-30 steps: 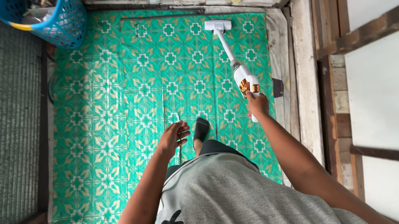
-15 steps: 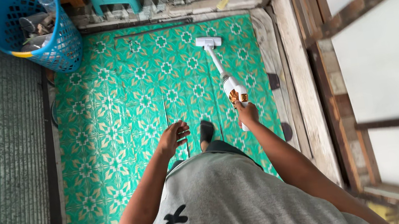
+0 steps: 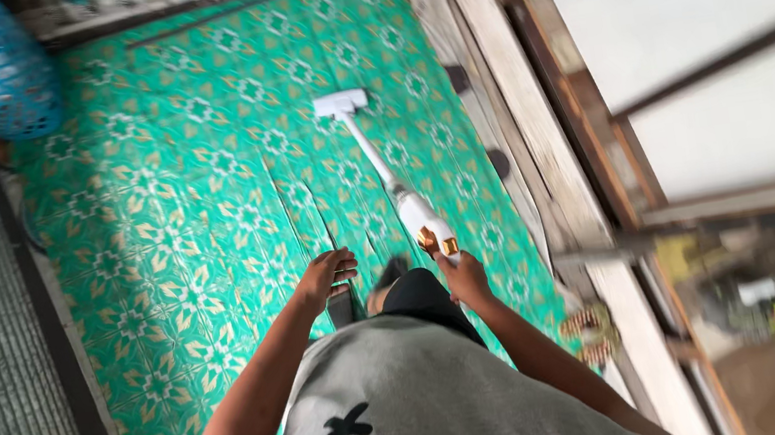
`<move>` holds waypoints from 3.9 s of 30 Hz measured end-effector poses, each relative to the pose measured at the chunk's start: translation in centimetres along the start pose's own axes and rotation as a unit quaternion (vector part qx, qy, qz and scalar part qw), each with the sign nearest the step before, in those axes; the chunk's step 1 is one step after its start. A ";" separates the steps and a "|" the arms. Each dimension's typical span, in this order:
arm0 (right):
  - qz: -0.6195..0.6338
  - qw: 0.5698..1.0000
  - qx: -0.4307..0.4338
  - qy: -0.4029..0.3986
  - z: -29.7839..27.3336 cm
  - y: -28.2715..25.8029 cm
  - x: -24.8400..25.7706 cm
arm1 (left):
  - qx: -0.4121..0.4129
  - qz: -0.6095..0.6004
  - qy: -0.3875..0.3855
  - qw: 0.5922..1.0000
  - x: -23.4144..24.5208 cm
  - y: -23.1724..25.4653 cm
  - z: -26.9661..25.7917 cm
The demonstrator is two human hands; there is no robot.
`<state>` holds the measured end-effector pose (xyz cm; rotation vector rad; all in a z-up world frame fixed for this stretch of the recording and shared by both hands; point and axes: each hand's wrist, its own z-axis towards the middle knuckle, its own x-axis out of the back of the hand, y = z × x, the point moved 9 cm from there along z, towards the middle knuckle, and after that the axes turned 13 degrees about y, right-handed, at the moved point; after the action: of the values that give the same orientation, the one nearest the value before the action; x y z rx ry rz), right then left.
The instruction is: The person vacuums a green patterned floor using a white corded vacuum cleaner. They move the vacuum head back and forth across the floor area, navigating around a blue laundry basket and a small stool.
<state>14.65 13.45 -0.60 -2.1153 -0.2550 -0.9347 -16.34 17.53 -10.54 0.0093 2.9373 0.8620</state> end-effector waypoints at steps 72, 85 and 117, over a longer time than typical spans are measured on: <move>0.093 0.985 -0.116 -0.092 -23.8 13.6 10.4 | -0.596 0.358 -0.255 0.672 -25.4 -6.5 -19.6; 0.089 0.989 -0.104 -0.059 -31.8 23.6 17.3 | -0.516 0.426 -0.236 0.705 -30.2 -16.9 -29.7; -0.051 0.970 0.230 -0.059 18.0 -20.4 -8.5 | -0.303 -0.013 0.292 0.907 13.7 7.1 -3.7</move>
<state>8.88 41.31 -2.03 -1.7398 -0.5869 -0.7224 -30.40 21.90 -4.59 -0.3886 2.9716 2.0369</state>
